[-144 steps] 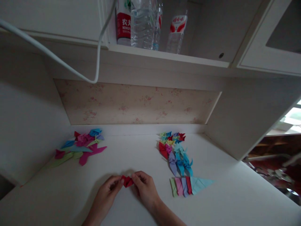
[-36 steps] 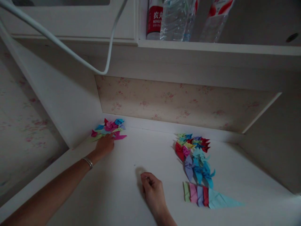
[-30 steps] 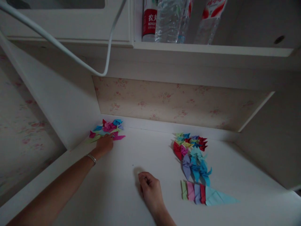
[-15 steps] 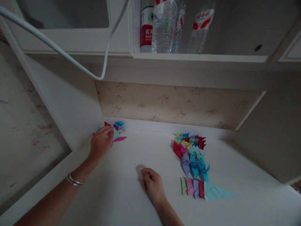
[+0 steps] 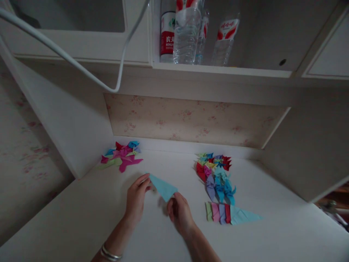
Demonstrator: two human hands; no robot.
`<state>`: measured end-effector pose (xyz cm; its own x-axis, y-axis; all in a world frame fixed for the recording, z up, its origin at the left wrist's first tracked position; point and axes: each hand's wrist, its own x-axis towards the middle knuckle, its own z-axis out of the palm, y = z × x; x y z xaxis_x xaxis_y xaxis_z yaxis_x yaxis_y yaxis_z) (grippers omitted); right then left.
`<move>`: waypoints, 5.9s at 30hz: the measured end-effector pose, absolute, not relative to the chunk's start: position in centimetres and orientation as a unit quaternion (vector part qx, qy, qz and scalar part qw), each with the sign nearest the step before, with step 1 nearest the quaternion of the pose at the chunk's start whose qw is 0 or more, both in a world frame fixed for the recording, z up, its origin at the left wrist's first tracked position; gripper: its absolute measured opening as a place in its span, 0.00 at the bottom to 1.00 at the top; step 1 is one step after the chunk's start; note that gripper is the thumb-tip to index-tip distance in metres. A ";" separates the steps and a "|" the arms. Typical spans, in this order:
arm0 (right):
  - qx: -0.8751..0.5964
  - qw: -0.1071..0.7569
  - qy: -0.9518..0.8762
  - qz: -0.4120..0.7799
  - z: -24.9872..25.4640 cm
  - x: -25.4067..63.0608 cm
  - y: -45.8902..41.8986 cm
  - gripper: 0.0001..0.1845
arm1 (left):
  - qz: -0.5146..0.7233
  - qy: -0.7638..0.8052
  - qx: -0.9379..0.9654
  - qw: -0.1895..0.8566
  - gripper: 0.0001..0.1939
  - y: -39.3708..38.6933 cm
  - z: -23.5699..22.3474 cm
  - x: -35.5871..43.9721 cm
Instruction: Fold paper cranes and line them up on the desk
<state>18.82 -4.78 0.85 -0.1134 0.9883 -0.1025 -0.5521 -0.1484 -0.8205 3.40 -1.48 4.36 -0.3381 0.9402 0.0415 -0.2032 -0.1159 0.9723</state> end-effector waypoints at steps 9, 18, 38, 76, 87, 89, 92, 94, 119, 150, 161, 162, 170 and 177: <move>-0.330 0.542 -0.192 0.749 1.9 20.2 -4.0 0.22 | 0.594 0.514 0.437 0.438 0.21 -1.8 2.5 3.8; -0.322 0.612 -0.267 0.672 0.3 19.7 -4.3 0.14 | 0.555 0.471 0.424 0.539 0.25 -3.3 3.3 5.2; -0.372 0.622 -0.276 0.632 0.6 19.9 -4.2 0.15 | 0.549 0.438 0.408 0.583 0.25 -3.2 3.3 4.7; -0.382 0.634 -0.301 0.602 1.1 19.7 -4.3 0.18 | 0.365 0.419 0.528 0.642 0.12 -3.6 3.1 5.2; -0.398 0.592 -0.386 0.584 2.5 20.2 -5.0 0.20 | 0.477 0.393 0.446 0.647 0.20 -3.2 3.1 4.8; -0.406 0.570 -0.419 0.578 2.5 20.1 -5.1 0.20 | 0.484 0.393 0.455 0.635 0.20 -3.0 3.1 4.8; -0.397 0.538 -0.456 0.587 2.3 19.9 -5.2 0.21 | 0.472 0.414 0.488 0.606 0.18 -3.1 3.2 4.7; -0.391 0.529 -0.476 0.583 2.1 19.8 -5.2 0.21 | 0.454 0.432 0.496 0.600 0.17 -3.1 3.3 4.7; -0.354 0.580 -0.287 0.675 1.8 20.9 -4.4 0.14 | 0.558 0.325 0.324 0.692 0.08 -3.1 3.4 4.1; -0.607 0.265 -0.748 -0.046 6.7 24.1 -11.9 0.15 | 0.366 0.383 0.719 0.449 0.16 -5.8 3.9 6.2; -0.592 0.325 -0.737 -0.025 5.7 21.6 -12.0 0.15 | 0.350 0.386 0.665 0.535 0.19 -5.6 2.7 6.0; -0.588 0.336 -0.735 -0.016 5.3 21.6 -11.8 0.14 | 0.346 0.379 0.664 0.545 0.19 -5.7 2.6 6.1; -0.583 0.412 -0.687 0.136 3.4 27.7 -12.0 0.15 | 0.306 0.353 0.642 0.608 0.25 -5.5 1.3 6.7; -0.691 0.333 -0.629 0.130 3.0 42.7 -12.5 0.21 | 0.292 0.368 0.629 0.619 0.24 -5.0 0.6 6.8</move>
